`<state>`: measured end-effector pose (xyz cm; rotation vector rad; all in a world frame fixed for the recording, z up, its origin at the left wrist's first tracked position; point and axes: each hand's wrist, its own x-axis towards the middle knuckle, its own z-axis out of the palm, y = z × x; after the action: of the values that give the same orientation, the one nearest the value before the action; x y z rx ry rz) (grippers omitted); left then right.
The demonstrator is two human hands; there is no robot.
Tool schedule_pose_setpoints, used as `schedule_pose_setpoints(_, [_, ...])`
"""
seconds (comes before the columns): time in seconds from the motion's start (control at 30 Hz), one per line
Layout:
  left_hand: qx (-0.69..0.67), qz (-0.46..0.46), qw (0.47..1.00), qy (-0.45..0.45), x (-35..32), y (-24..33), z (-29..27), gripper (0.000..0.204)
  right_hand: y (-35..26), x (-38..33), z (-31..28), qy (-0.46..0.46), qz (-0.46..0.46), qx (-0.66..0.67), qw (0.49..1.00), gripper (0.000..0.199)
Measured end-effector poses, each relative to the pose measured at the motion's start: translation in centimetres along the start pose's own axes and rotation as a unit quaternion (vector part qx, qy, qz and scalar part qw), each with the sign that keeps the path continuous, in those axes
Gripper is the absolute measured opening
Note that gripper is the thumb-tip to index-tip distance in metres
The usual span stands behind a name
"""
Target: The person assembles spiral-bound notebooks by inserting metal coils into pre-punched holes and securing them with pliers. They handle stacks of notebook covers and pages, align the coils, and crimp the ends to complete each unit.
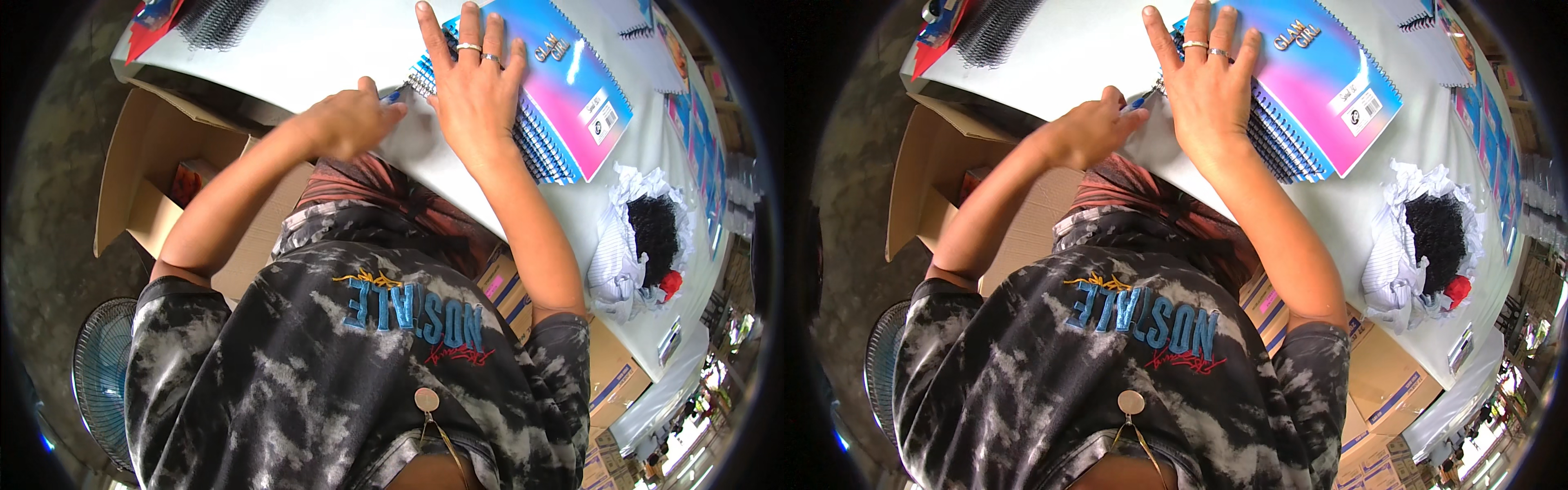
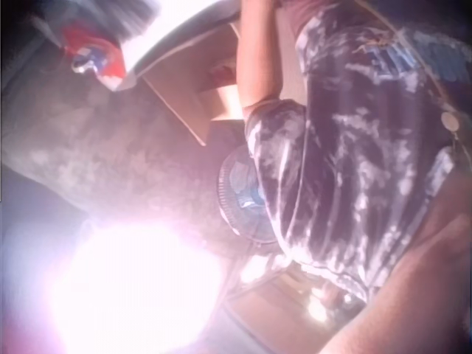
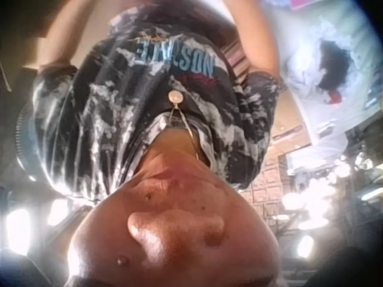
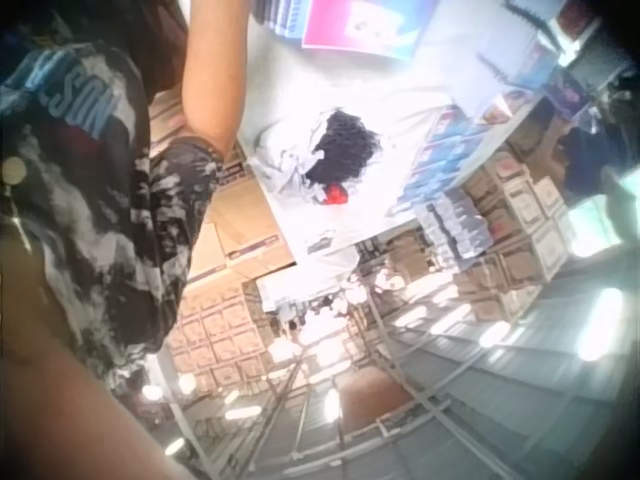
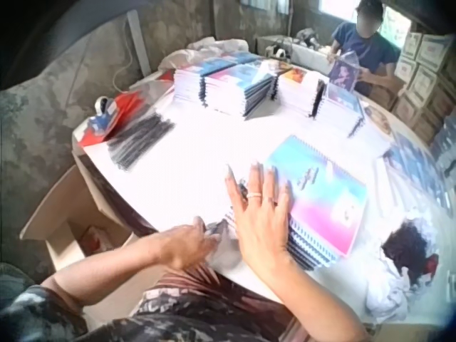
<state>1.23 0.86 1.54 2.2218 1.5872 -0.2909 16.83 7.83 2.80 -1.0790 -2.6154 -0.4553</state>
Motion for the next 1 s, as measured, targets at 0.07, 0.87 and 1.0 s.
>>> schedule_pose_setpoints(0.07, [-0.396, -0.234, 0.882, -0.100, -0.9, -1.0, -3.3, 0.060, 1.1, 0.0, -1.4, -0.020, -0.009, 0.118, 0.993, 0.086])
schedule_pose_setpoints(0.87, [-0.781, 0.134, 0.566, 0.228, 14.4, -1.0, -3.2, 0.094, 12.4, -6.2, 3.9, 0.006, 0.275, 0.880, 0.388, 0.075])
schedule_pose_setpoints(1.0, [-0.831, 0.158, 0.520, 0.122, 16.3, -3.4, -4.9, 0.090, 10.1, -4.3, 2.6, 0.023, 0.277, 0.840, 0.467, 0.067])
